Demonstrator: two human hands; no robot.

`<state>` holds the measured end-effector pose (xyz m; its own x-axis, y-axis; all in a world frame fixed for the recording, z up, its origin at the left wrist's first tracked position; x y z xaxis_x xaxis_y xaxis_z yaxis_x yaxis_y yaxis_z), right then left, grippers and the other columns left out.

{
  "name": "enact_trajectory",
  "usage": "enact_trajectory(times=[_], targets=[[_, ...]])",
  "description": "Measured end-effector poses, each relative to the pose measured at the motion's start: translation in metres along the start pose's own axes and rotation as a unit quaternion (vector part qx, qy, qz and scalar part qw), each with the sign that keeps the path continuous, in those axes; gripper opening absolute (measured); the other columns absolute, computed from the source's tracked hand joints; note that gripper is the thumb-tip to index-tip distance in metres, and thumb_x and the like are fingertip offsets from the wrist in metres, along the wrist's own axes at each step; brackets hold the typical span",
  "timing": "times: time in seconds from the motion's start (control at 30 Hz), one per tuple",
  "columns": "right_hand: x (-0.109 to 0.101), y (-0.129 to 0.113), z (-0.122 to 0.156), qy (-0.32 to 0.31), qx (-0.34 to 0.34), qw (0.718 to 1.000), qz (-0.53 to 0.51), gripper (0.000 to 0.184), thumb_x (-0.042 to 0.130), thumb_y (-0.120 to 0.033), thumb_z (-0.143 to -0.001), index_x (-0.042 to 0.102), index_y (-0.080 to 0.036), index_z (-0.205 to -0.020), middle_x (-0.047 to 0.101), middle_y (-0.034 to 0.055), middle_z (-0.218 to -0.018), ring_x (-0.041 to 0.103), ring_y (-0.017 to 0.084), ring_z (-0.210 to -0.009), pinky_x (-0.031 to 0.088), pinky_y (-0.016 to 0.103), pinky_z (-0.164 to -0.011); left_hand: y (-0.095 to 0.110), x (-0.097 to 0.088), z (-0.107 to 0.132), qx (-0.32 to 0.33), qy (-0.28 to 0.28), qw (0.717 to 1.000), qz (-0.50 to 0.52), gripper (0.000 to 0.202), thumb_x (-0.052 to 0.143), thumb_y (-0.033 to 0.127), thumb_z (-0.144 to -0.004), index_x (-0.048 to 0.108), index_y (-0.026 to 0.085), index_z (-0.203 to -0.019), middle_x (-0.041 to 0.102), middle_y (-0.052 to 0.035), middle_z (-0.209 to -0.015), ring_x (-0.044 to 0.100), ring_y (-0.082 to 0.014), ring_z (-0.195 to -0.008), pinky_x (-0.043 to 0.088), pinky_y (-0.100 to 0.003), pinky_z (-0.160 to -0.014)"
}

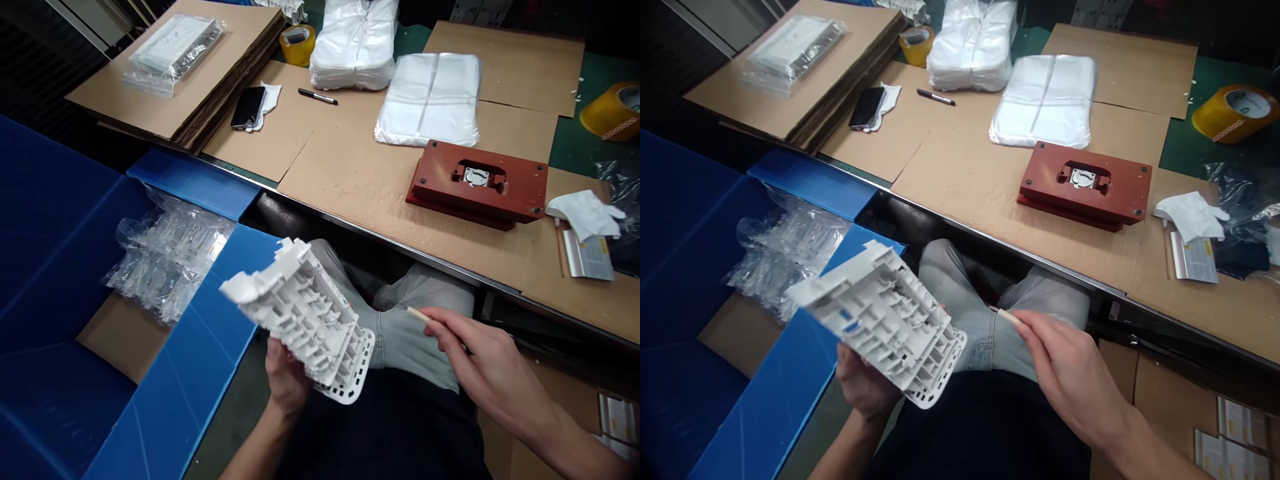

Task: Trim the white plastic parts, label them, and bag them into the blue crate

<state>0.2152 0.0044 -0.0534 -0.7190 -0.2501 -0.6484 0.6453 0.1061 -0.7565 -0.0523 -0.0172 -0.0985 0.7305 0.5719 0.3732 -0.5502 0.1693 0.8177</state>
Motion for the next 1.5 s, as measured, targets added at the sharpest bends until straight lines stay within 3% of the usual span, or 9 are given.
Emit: enact_trajectory(times=[0.13, 0.37, 0.47, 0.57, 0.67, 0.8, 0.9, 1.0, 1.5], targets=[[0.016, 0.019, 0.005, -0.053, 0.139, 0.983, -0.107, 0.027, 0.040, -0.041, -0.105, 0.063, -0.027, -0.099, 0.068, -0.0029, -0.085, 0.063, 0.013, -0.074, 0.049, 0.025, -0.066, -0.007, 0.025, 0.000, -0.108, -0.034, 0.992, 0.048, 0.067, 0.061, 0.072, -0.075, 0.067, 0.025, -0.122, 0.077, -0.0088, -0.104, 0.070, -0.0384, -0.103, 0.058, -0.052, -0.087], [0.018, 0.032, 0.004, -0.034, 0.196, 0.970, -0.137, 0.033, 0.054, -0.050, -0.098, 0.061, -0.033, -0.125, 0.065, -0.0018, -0.089, 0.062, 0.015, -0.079, 0.049, 0.026, -0.066, -0.013, 0.036, 0.010, -0.232, -0.091, 0.967, 0.053, 0.078, 0.046, 0.078, -0.079, 0.060, 0.020, -0.130, 0.076, -0.0178, -0.102, 0.072, -0.0426, -0.089, 0.056, -0.061, -0.079], [0.009, 0.024, -0.006, -0.007, 0.119, 0.987, -0.111, 0.028, 0.061, -0.042, -0.096, 0.063, -0.033, -0.122, 0.067, 0.0003, -0.100, 0.064, 0.018, -0.090, 0.050, 0.028, -0.072, -0.020, 0.046, 0.013, -0.281, -0.145, 0.945, 0.080, 0.079, 0.037, 0.077, -0.084, 0.063, 0.016, -0.125, 0.076, -0.0193, -0.101, 0.072, -0.0388, -0.087, 0.057, -0.055, -0.077], [-0.002, -0.008, -0.022, -0.016, -0.065, 0.995, -0.077, 0.024, 0.059, -0.023, -0.097, 0.064, -0.028, -0.120, 0.067, 0.0038, -0.111, 0.062, 0.019, -0.099, 0.048, 0.032, -0.082, -0.033, 0.058, 0.022, -0.371, -0.209, 0.899, 0.100, 0.081, 0.033, 0.078, -0.086, 0.065, 0.012, -0.122, 0.076, -0.0194, -0.099, 0.073, -0.0378, -0.086, 0.057, -0.051, -0.075], [-0.006, -0.049, -0.033, -0.057, -0.258, 0.964, -0.028, 0.035, 0.054, -0.006, -0.095, 0.061, -0.021, -0.126, 0.065, 0.0075, -0.110, 0.058, 0.019, -0.097, 0.043, 0.037, -0.086, -0.043, 0.064, 0.030, -0.427, -0.212, 0.869, 0.131, 0.074, 0.036, 0.072, -0.090, 0.061, 0.014, -0.129, 0.076, -0.0166, -0.106, 0.072, -0.0375, -0.097, 0.054, -0.051, -0.087], [0.006, -0.085, -0.039, -0.172, -0.394, 0.903, 0.006, 0.046, 0.049, -0.004, -0.094, 0.060, -0.024, -0.134, 0.063, 0.0096, -0.110, 0.054, 0.022, -0.099, 0.039, 0.041, -0.088, -0.048, 0.066, 0.028, -0.394, -0.171, 0.888, 0.167, 0.055, 0.044, 0.051, -0.098, 0.057, 0.014, -0.136, 0.074, -0.0130, -0.117, 0.067, -0.0335, -0.112, 0.046, -0.046, -0.103], [0.013, -0.098, -0.041, -0.227, -0.421, 0.878, -0.007, 0.033, 0.061, -0.028, -0.095, 0.066, -0.023, -0.127, 0.062, 0.0090, -0.103, 0.053, 0.022, -0.095, 0.039, 0.041, -0.090, -0.051, 0.066, 0.030, -0.385, -0.161, 0.892, 0.173, 0.050, 0.048, 0.046, -0.098, 0.059, 0.013, -0.133, 0.073, -0.0119, -0.120, 0.066, -0.0311, -0.115, 0.043, -0.041, -0.107], [0.017, -0.105, -0.041, -0.255, -0.431, 0.865, -0.032, 0.039, 0.069, -0.047, -0.089, 0.070, -0.022, -0.119, 0.062, 0.0081, -0.101, 0.054, 0.021, -0.093, 0.039, 0.040, -0.092, -0.052, 0.066, 0.034, -0.389, -0.165, 0.889, 0.176, 0.048, 0.050, 0.046, -0.098, 0.062, 0.011, -0.128, 0.073, -0.0111, -0.119, 0.066, -0.0299, -0.116, 0.043, -0.039, -0.107], [0.018, -0.094, -0.036, -0.227, -0.431, 0.873, 0.000, 0.039, 0.070, -0.050, -0.087, 0.073, -0.021, -0.113, 0.066, 0.0074, -0.095, 0.060, 0.019, -0.090, 0.042, 0.039, -0.091, -0.057, 0.068, 0.048, -0.454, -0.147, 0.862, 0.170, 0.053, 0.052, 0.053, -0.095, 0.064, 0.010, -0.124, 0.075, -0.0123, -0.113, 0.068, -0.0305, -0.110, 0.050, -0.039, -0.098]])
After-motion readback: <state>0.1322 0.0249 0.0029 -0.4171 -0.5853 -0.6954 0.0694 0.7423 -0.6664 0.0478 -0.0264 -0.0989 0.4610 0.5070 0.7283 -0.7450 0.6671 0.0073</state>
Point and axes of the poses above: each hand's wrist, its own z-axis away from the middle knuckle, its own x-axis out of the palm, y = z × x, the point moved 7 cm from there along -z, towards the middle knuckle
